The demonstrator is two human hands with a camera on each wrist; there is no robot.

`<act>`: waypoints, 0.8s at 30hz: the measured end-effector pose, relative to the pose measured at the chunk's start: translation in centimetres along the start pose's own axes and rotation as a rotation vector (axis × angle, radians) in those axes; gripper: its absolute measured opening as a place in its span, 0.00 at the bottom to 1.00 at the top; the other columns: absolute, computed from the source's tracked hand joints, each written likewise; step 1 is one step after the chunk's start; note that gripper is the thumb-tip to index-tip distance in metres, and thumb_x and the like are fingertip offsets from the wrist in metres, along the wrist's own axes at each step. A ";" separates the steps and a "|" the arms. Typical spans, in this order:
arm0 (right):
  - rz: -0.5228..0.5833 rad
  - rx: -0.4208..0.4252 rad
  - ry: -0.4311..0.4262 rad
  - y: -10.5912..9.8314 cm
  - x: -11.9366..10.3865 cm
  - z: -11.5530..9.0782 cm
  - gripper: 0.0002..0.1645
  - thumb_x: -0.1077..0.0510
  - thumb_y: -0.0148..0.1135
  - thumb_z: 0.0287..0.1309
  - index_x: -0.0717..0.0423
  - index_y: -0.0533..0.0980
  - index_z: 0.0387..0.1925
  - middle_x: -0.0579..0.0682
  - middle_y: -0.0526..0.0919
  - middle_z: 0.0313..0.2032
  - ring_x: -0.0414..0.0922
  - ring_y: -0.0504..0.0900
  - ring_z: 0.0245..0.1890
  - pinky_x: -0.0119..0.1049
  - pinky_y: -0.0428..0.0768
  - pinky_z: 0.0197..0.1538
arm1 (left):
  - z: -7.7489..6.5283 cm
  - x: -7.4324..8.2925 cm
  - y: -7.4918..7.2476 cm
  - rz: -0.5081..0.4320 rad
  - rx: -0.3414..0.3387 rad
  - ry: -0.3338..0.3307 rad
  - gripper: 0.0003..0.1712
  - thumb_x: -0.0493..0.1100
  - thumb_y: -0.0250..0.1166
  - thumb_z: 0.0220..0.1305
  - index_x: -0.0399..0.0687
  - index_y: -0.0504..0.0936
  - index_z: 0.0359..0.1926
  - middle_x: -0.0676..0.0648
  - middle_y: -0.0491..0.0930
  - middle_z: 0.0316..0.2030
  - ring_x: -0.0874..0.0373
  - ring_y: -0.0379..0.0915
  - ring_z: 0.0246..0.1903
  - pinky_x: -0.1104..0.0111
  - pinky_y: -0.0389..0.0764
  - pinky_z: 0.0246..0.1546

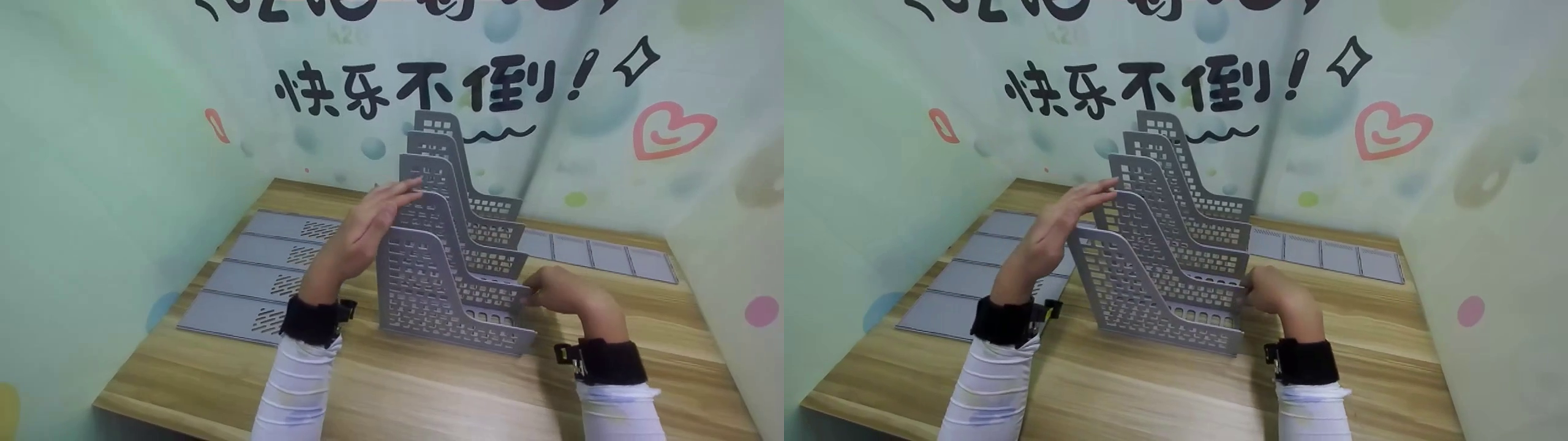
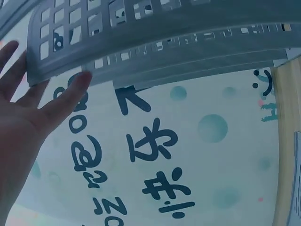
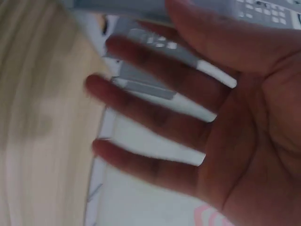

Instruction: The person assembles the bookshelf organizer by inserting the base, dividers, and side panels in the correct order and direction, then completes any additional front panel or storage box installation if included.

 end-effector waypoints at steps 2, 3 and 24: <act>0.001 0.013 -0.019 -0.1 0.3 0.1 0.08 0.57 0.72 0.64 0.57 0.91 0.38 0.52 0.91 0.32 0.40 0.78 0.29 0.36 0.79 0.35 | -0.1 0.4 -0.3 0.054 -0.006 -0.031 0.29 0.47 0.39 0.85 0.46 0.74 0.75 0.48 0.69 0.79 0.44 0.58 0.82 0.51 0.49 0.87; 0.002 0.019 -0.032 -0.2 0.3 0.1 0.07 0.57 0.72 0.64 0.57 0.91 0.37 0.50 0.90 0.29 0.40 0.76 0.27 0.34 0.77 0.33 | -0.3 0.5 -0.5 0.077 -0.002 -0.049 0.29 0.47 0.40 0.85 0.46 0.74 0.76 0.49 0.69 0.79 0.46 0.58 0.82 0.51 0.51 0.87; -0.090 0.501 -0.214 -3.6 -5.2 -5.2 0.05 0.59 0.71 0.68 0.55 0.89 0.35 0.48 0.92 0.32 0.39 0.79 0.29 0.31 0.77 0.33 | -4.6 0.9 -6.1 0.193 -0.012 -0.390 0.30 0.49 0.41 0.87 0.45 0.67 0.80 0.37 0.83 0.59 0.45 0.81 0.55 0.48 0.80 0.67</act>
Point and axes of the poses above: each hand's wrist, its own z-axis towards the middle knuckle, its own y-axis out of the palm, x = y × z, the point moved 1 cm from there along z, towards the middle knuckle
